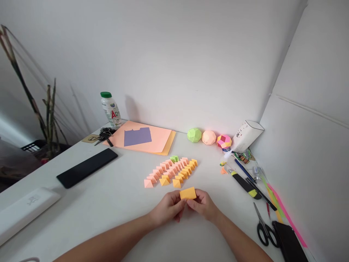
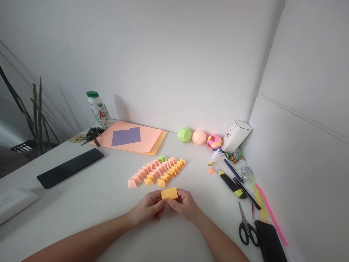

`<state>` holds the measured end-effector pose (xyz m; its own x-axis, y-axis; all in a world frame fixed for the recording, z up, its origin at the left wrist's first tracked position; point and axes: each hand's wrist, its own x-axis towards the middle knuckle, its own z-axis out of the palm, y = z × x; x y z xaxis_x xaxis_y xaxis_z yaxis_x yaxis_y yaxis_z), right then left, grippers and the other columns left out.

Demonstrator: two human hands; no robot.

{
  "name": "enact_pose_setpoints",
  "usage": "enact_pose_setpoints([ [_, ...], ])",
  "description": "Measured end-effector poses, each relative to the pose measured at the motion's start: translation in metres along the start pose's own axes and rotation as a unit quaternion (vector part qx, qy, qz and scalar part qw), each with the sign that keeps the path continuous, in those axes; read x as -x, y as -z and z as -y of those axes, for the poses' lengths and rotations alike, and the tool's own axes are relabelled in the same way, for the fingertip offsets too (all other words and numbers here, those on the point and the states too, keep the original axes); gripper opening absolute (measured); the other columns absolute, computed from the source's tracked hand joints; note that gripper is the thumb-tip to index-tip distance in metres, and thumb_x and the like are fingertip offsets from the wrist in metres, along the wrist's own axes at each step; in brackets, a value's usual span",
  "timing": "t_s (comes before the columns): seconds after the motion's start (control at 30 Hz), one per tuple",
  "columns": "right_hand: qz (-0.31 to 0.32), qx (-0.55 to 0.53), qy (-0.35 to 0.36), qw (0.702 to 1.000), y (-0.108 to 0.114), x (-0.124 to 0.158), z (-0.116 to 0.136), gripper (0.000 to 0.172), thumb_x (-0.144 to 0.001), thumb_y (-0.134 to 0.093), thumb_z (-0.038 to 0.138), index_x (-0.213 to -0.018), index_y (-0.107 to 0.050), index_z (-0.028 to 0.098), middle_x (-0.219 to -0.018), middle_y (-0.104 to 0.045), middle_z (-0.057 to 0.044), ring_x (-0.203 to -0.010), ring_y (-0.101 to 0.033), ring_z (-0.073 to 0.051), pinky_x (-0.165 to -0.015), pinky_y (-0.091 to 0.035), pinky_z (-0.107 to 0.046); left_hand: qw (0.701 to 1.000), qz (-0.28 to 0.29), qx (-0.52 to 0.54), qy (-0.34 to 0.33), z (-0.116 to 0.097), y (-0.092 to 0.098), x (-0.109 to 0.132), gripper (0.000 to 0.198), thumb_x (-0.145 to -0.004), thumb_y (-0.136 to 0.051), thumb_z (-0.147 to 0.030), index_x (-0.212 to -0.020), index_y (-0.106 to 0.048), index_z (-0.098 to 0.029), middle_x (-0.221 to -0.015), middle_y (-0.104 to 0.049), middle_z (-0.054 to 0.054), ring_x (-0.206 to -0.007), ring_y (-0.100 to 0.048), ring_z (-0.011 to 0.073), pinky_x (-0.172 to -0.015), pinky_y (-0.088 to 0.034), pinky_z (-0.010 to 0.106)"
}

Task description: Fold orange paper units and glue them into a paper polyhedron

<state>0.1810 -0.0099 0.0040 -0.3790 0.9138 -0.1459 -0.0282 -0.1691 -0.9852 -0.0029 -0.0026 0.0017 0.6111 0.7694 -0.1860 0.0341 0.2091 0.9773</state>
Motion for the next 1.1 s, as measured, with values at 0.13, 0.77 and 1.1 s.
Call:
enact_pose_setpoints([
  [0.13, -0.003, 0.018, 0.002, 1.000, -0.003, 0.002, 0.000, 0.026, -0.074, -0.066, 0.037, -0.086, -0.062, 0.014, -0.068, -0.056, 0.000, -0.060, -0.048, -0.011, -0.056, -0.039, -0.024, 1.000, 0.004, -0.008, -0.001, -0.001, 0.000, 0.000, 0.031, -0.082, -0.048, -0.047, -0.080, -0.050, -0.017, -0.051, -0.052, -0.005, -0.041, -0.048, 0.0097, -0.045, -0.037, 0.023],
  [0.77, -0.020, 0.061, 0.031, 0.997, -0.003, 0.000, 0.000, 0.024, -0.076, -0.064, 0.038, -0.078, -0.062, 0.015, -0.063, -0.053, 0.001, -0.054, -0.048, -0.011, -0.052, -0.040, -0.024, 0.989, -0.031, 0.144, -0.021, -0.007, 0.003, -0.003, 0.040, -0.087, -0.033, -0.055, -0.083, -0.047, -0.018, -0.057, -0.057, -0.002, -0.039, -0.052, 0.0112, -0.041, -0.039, 0.023],
  [1.1, -0.055, 0.106, 0.037, 0.992, -0.002, -0.001, -0.003, 0.023, -0.076, -0.064, 0.038, -0.068, -0.059, 0.016, -0.059, -0.052, 0.003, -0.050, -0.048, -0.010, -0.050, -0.041, -0.024, 0.987, -0.033, 0.157, -0.024, 0.001, 0.004, -0.006, 0.033, -0.082, -0.049, -0.049, -0.072, -0.046, -0.018, -0.058, -0.053, -0.004, -0.039, -0.051, 0.0086, -0.039, -0.036, 0.021],
])
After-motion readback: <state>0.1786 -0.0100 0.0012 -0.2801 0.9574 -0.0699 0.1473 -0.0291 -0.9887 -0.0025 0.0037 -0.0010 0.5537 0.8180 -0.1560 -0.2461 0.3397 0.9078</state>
